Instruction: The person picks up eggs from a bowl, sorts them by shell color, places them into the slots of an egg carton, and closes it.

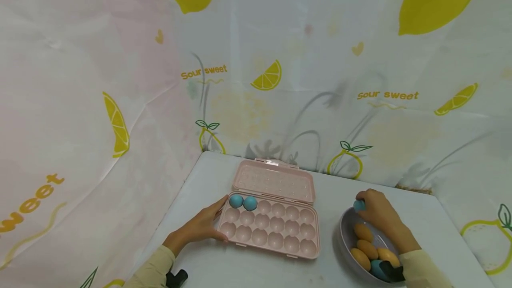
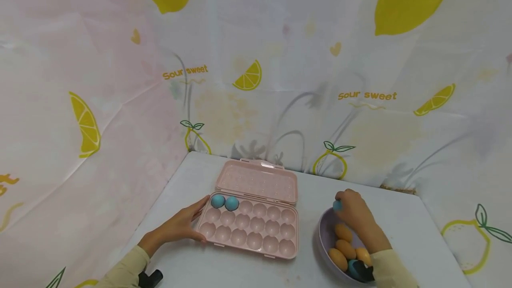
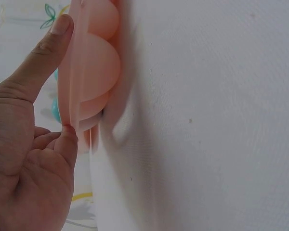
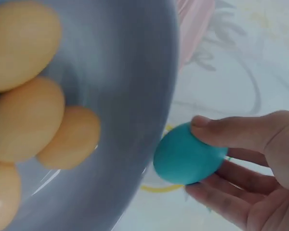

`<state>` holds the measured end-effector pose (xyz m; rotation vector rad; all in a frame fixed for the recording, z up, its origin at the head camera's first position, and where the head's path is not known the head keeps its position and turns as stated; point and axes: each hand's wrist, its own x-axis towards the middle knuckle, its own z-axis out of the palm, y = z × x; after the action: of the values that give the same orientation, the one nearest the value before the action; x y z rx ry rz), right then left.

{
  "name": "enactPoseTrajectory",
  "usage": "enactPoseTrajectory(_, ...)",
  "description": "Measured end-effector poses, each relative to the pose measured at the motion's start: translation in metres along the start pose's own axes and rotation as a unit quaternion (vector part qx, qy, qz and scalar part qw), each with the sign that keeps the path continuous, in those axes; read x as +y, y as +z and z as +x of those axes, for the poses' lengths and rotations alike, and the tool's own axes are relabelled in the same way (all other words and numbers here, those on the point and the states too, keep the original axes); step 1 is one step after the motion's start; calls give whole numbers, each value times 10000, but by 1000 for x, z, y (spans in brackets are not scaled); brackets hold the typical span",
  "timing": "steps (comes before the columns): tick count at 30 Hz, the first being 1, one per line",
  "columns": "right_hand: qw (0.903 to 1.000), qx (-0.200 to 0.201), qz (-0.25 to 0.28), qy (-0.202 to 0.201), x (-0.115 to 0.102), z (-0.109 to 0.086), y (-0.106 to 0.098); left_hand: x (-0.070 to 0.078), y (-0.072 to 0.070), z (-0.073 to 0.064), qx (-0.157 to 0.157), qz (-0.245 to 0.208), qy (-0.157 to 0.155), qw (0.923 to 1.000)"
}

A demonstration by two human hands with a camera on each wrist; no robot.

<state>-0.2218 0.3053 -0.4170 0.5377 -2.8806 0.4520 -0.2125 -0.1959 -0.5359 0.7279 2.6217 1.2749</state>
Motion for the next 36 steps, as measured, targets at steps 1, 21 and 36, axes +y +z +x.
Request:
enactPoseTrajectory(1,9999,103,-18,-7,-4,1,0,0,0,0,-6,-6,-8,10000)
enactPoseTrajectory(21,9866,1044,1250,-141,-54,35,27,0,0,2,-47,29,-1,10000)
enactPoseTrajectory(36,9756,1042,1879,-440,-97,61,56,0,-1,1,-71,-42,32,10000)
